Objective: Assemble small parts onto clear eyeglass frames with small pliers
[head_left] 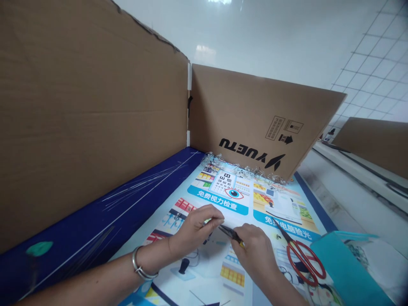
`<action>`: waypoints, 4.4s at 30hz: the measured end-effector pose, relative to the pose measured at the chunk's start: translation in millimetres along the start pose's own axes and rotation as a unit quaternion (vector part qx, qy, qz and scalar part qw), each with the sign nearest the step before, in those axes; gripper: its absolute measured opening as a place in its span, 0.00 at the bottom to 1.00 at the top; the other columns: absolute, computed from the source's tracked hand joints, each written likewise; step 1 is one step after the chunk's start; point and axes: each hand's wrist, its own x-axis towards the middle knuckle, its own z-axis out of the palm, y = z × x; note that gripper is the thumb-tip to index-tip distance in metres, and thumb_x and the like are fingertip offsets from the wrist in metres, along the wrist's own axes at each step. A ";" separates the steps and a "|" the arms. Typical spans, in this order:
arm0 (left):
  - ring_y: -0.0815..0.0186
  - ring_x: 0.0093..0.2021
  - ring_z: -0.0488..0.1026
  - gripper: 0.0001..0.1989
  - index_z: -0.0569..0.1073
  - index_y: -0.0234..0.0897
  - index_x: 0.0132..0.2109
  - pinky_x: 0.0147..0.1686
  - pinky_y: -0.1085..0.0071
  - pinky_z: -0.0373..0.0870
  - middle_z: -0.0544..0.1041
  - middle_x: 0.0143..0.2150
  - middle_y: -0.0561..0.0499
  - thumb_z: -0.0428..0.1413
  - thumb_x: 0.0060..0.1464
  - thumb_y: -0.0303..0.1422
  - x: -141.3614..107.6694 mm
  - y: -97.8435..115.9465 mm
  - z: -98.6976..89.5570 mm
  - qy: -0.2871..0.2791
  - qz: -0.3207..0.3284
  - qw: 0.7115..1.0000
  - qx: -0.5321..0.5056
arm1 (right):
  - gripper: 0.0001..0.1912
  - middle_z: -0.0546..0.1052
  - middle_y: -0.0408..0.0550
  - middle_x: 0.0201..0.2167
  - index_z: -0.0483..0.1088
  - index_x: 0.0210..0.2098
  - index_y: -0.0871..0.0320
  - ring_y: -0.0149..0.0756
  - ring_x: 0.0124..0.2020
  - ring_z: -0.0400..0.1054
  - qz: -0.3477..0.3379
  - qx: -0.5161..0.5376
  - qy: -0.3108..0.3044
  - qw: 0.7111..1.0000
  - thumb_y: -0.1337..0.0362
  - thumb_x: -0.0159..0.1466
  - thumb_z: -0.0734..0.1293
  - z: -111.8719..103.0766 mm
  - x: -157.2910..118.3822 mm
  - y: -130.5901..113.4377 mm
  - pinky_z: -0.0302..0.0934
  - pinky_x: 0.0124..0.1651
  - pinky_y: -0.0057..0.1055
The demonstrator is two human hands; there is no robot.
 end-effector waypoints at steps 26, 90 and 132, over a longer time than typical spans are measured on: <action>0.69 0.31 0.66 0.06 0.71 0.35 0.32 0.34 0.73 0.62 0.70 0.28 0.50 0.50 0.54 0.29 -2.4 -3.5 2.2 0.005 -0.010 1.000 0.006 | 0.06 0.70 0.42 0.26 0.66 0.26 0.55 0.30 0.29 0.63 0.025 0.018 -0.028 0.999 0.66 0.57 0.59 -2.1 -0.9 -0.5 0.49 0.30 0.24; 0.70 0.29 0.64 0.07 0.65 0.36 0.34 0.30 0.74 0.60 0.69 0.28 0.51 0.44 0.57 0.25 -13.3 -10.4 12.9 -0.018 0.080 0.991 0.103 | 0.07 0.74 0.42 0.27 0.66 0.29 0.55 0.33 0.27 0.67 0.040 -0.060 -0.079 0.994 0.63 0.60 0.57 -6.9 -6.7 -8.9 0.38 0.25 0.29; 0.69 0.32 0.65 0.06 0.69 0.34 0.33 0.34 0.72 0.63 0.69 0.30 0.50 0.49 0.55 0.29 -4.6 -13.2 8.0 -0.001 0.006 1.000 0.003 | 0.10 0.67 0.42 0.26 0.62 0.25 0.57 0.28 0.28 0.61 0.024 0.097 -0.023 0.995 0.62 0.61 0.57 19.3 -5.5 4.2 0.49 0.31 0.23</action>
